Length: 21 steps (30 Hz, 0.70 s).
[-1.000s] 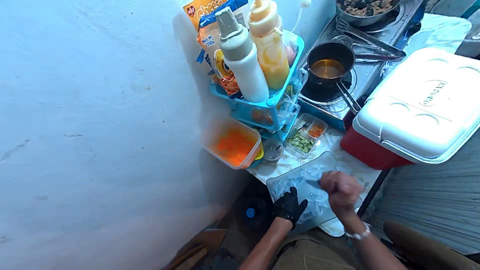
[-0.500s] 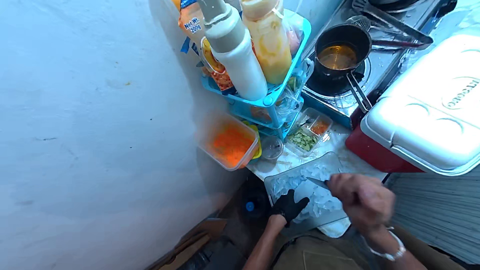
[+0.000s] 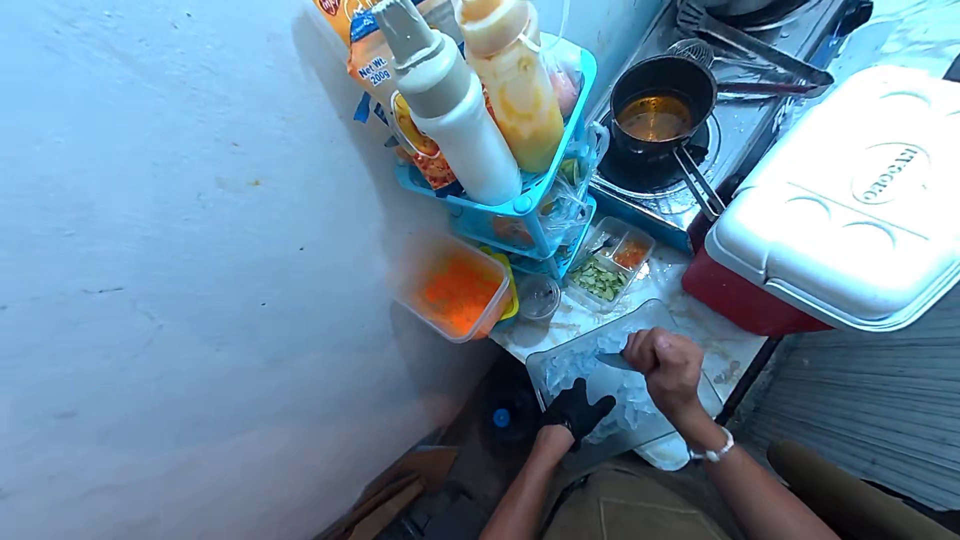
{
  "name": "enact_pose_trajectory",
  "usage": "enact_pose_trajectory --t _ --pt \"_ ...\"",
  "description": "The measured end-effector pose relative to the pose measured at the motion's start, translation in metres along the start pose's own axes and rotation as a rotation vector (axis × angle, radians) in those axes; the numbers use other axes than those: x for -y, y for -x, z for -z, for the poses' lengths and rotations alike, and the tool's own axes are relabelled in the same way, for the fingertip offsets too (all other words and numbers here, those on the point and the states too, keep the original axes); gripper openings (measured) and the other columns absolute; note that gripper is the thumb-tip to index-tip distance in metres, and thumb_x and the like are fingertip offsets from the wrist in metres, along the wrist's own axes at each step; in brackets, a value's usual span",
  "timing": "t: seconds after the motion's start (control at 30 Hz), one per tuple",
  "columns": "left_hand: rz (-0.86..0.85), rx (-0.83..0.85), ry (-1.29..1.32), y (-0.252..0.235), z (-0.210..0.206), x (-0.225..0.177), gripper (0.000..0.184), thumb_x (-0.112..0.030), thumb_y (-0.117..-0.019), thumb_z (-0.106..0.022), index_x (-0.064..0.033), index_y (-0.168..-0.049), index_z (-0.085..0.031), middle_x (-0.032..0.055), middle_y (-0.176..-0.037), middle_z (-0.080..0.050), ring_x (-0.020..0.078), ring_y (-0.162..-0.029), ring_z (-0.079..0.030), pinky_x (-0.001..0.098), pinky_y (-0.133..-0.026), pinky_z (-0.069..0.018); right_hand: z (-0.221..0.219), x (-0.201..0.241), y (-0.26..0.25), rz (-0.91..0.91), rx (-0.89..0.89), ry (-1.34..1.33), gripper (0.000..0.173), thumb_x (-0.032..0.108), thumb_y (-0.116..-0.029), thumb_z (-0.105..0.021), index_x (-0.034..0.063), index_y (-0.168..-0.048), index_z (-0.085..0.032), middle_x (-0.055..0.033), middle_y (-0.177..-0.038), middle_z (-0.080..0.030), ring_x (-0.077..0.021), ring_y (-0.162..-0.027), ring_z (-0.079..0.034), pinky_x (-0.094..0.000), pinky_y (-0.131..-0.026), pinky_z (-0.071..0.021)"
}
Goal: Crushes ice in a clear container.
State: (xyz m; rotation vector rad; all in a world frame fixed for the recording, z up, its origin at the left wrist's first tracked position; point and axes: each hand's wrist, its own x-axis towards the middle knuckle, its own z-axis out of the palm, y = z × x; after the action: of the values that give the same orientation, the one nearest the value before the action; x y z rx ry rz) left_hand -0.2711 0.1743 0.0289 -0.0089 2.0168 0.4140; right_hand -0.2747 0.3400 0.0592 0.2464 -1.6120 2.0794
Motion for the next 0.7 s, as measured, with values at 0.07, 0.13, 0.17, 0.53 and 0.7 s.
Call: enact_pose_trajectory --t 0.07,0.13,0.17,0.53,0.7 --pt "-0.023 -0.052 -0.063 -0.008 -0.004 0.003 0.08 -0.064 -0.0976 -0.054 -0.0088 -0.154 -0.04 0.0235 -0.129 -0.065 0.0397 -0.117 -0.065 0.0596 -0.097 -0.0524 -0.003 0.021 -0.019 0.033 0.037 0.033 0.055 0.044 -0.1108 -0.037 0.0152 -0.065 -0.048 0.0053 -0.055 -0.044 -0.0058 -0.052 -0.048 -0.0253 -0.055 -0.0455" --pt "-0.005 -0.048 -0.105 -0.011 -0.007 0.004 0.081 -0.066 -0.0965 -0.054 -0.01 -0.154 -0.039 0.021 -0.127 -0.066 0.0371 -0.115 -0.067 0.0587 -0.096 -0.0536 -0.003 0.059 -0.028 0.085 0.077 0.061 0.055 0.044 -0.1111 -0.036 0.0139 -0.067 -0.048 0.0033 -0.056 -0.045 -0.0074 -0.053 -0.049 -0.026 -0.054 -0.0446" --pt "0.002 -0.058 -0.128 -0.01 -0.009 0.002 0.08 -0.065 -0.0965 -0.054 -0.01 -0.153 -0.04 0.0201 -0.126 -0.067 0.0363 -0.114 -0.067 0.0581 -0.095 -0.054 -0.003 0.067 -0.026 0.092 0.082 0.064 0.054 0.042 -0.1112 -0.036 0.0139 -0.068 -0.049 0.0033 -0.057 -0.045 -0.0073 -0.053 -0.049 -0.0257 -0.053 -0.0441" --pt "0.043 -0.22 -0.293 -0.006 -0.026 -0.012 0.067 -0.052 -0.0974 -0.06 -0.0075 -0.146 -0.045 0.0195 -0.121 -0.068 0.0375 -0.106 -0.07 0.0552 -0.085 -0.0586 0.002 0.045 -0.008 0.084 0.09 0.112 0.055 0.044 -0.1115 -0.035 0.0128 -0.068 -0.049 0.0024 -0.056 -0.044 -0.0076 -0.052 -0.048 -0.0261 -0.053 -0.0439" --pt "-0.05 -0.287 -0.306 -0.004 -0.039 0.002 0.066 -0.048 -0.0956 -0.066 -0.0072 -0.144 -0.045 0.0218 -0.116 -0.067 0.0393 -0.1 -0.071 0.0549 -0.077 -0.0598 0.002 0.025 -0.013 0.07 0.096 0.149 0.058 0.048 -0.1107 -0.035 0.0123 -0.067 -0.049 0.0017 -0.056 -0.045 -0.0082 -0.053 -0.049 -0.0276 -0.055 -0.0464"
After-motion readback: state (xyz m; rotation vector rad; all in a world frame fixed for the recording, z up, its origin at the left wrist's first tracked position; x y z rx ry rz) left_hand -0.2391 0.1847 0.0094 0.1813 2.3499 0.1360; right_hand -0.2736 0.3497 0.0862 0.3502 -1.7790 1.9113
